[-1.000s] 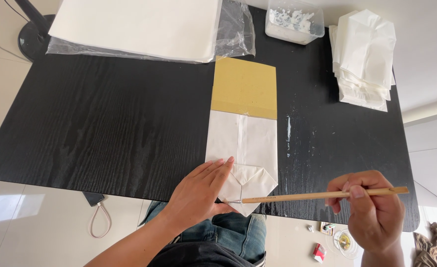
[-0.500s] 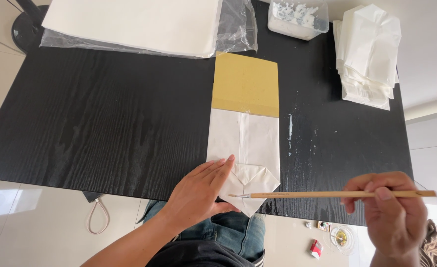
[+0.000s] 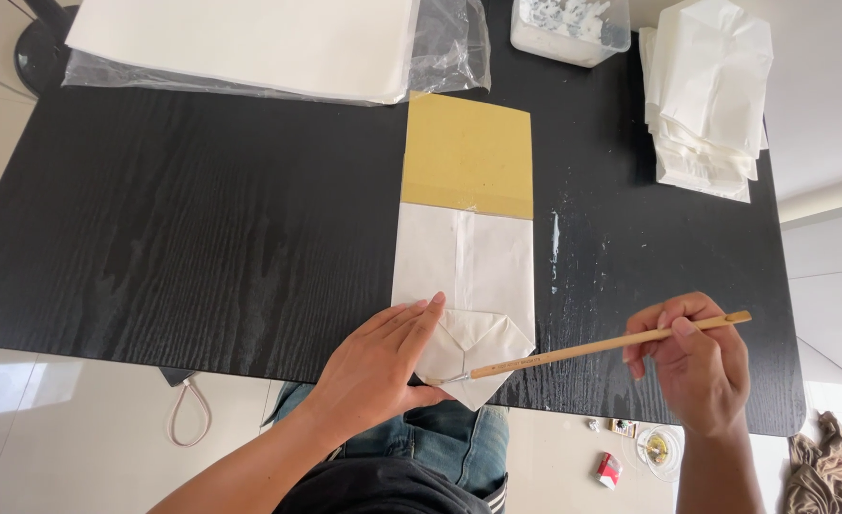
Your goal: Applying glue to paper sheets and folding them to create paper bags.
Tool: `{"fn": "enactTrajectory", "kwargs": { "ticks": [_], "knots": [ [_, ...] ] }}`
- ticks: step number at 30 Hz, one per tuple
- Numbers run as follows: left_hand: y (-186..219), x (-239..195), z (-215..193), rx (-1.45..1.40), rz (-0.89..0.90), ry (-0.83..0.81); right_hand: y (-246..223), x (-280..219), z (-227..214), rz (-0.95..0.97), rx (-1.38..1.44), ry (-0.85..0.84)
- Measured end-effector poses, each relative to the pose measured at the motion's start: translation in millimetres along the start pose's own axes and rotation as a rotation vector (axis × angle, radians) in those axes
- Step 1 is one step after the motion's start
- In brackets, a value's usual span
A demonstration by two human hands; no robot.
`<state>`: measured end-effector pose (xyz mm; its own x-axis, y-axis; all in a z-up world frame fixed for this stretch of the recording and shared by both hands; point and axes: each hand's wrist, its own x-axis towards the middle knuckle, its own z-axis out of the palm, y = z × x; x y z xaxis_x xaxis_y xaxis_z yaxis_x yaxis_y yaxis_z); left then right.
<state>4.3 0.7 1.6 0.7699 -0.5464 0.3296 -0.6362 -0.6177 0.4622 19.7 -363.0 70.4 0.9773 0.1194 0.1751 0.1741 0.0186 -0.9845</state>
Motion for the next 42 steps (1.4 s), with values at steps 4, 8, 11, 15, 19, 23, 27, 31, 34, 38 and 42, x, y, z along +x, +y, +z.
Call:
{"fn": "enactTrajectory", "kwargs": {
  "ticks": [4, 8, 11, 15, 19, 23, 27, 31, 34, 38, 42],
  "knots": [
    [1.2, -0.9, 0.1, -0.007, 0.000, -0.043, 5.3, -3.0, -16.7, 0.042, 0.014, 0.016],
    [2.6, 0.6, -0.9, -0.007, 0.003, 0.010, 4.2, -8.5, -36.5, 0.039, -0.001, 0.022],
    [3.4, 1.0, -0.7, 0.012, 0.016, 0.017, -2.2, -11.7, -52.1, 0.048, -0.036, 0.022],
    [6.1, 1.7, -1.0, 0.050, 0.005, -0.028, -7.7, -12.9, -67.4, 0.064, -0.108, 0.039],
    [8.0, 3.4, 0.7, 0.102, 0.005, -0.022, -11.2, -13.4, -70.0, 0.084, -0.069, 0.057],
    [11.6, 4.5, -1.0, 0.195, -0.015, 0.027, -8.4, -6.7, -43.6, -0.045, 0.139, -0.068],
    [11.3, -5.1, 3.9, 0.276, -0.006, 0.003, 1.2, -10.3, -18.1, -0.091, 0.182, -0.099],
    [12.5, -15.2, 6.5, 0.367, -0.035, -0.016, 12.1, -22.1, -9.6, -0.060, 0.180, -0.069],
    [13.7, -18.7, 9.2, 0.390, -0.072, -0.021, 19.7, -30.0, -8.4, -0.023, 0.125, -0.027],
    [14.4, -19.1, 10.4, 0.380, -0.088, 0.029, 24.6, -37.4, -6.8, 0.003, 0.089, -0.009],
    [13.3, -21.2, 11.6, 0.366, -0.081, 0.066, 20.8, -41.2, -9.6, -0.038, 0.109, -0.077]
  ]
}}
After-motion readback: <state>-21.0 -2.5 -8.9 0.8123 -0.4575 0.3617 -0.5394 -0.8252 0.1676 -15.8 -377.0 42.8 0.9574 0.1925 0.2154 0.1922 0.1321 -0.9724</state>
